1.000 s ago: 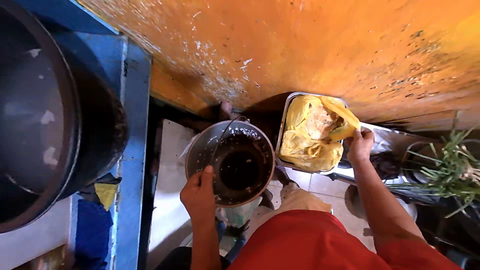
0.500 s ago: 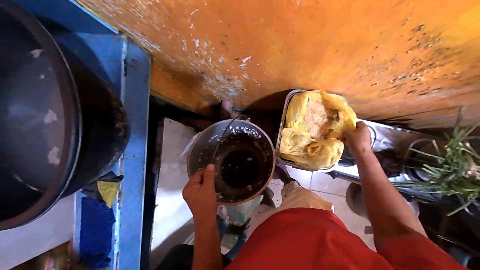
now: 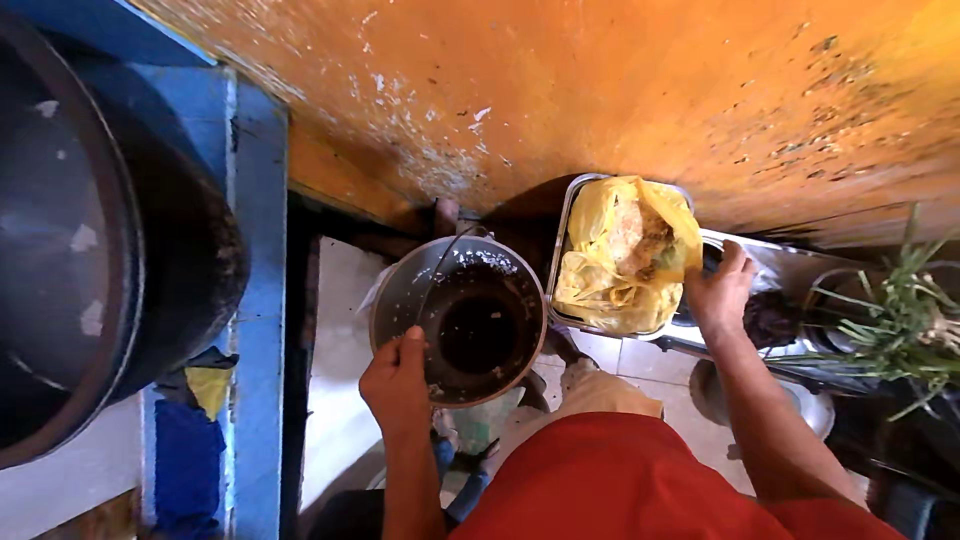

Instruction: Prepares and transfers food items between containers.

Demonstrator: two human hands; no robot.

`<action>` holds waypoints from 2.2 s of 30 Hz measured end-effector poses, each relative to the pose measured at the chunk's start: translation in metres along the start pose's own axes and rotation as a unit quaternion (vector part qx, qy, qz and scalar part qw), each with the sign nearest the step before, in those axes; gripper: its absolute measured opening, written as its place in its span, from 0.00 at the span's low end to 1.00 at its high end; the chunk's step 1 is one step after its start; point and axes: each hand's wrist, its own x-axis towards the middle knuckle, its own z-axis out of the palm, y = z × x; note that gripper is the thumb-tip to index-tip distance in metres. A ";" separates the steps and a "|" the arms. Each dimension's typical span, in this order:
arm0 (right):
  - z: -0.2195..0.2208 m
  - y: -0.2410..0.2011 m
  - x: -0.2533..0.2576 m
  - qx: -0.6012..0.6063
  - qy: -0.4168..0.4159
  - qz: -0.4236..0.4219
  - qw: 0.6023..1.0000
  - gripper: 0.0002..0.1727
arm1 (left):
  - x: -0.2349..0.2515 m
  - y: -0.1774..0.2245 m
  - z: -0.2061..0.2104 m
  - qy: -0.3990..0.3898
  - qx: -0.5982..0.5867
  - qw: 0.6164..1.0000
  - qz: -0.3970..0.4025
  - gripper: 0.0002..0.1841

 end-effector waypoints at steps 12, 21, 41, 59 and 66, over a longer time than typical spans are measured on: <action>0.053 -0.030 0.019 -0.298 -0.219 -0.006 0.929 0.28 | -0.004 -0.007 -0.006 0.008 -0.044 0.999 0.003 0.12; 0.047 -0.024 0.026 -0.314 -0.212 -0.003 0.925 0.24 | -0.003 -0.012 -0.010 0.010 -0.051 0.999 0.008 0.13; 0.006 -0.012 0.011 -0.117 -0.153 -0.203 0.960 0.16 | 0.002 -0.012 -0.012 0.012 -0.040 0.999 -0.014 0.12; -0.026 -0.001 0.016 -0.048 -0.213 -0.172 0.961 0.15 | 0.001 -0.005 -0.011 0.004 -0.016 0.999 -0.035 0.13; -0.010 -0.018 0.001 -0.202 -0.217 -0.172 0.939 0.19 | -0.003 0.012 -0.014 -0.014 -0.016 0.997 -0.071 0.12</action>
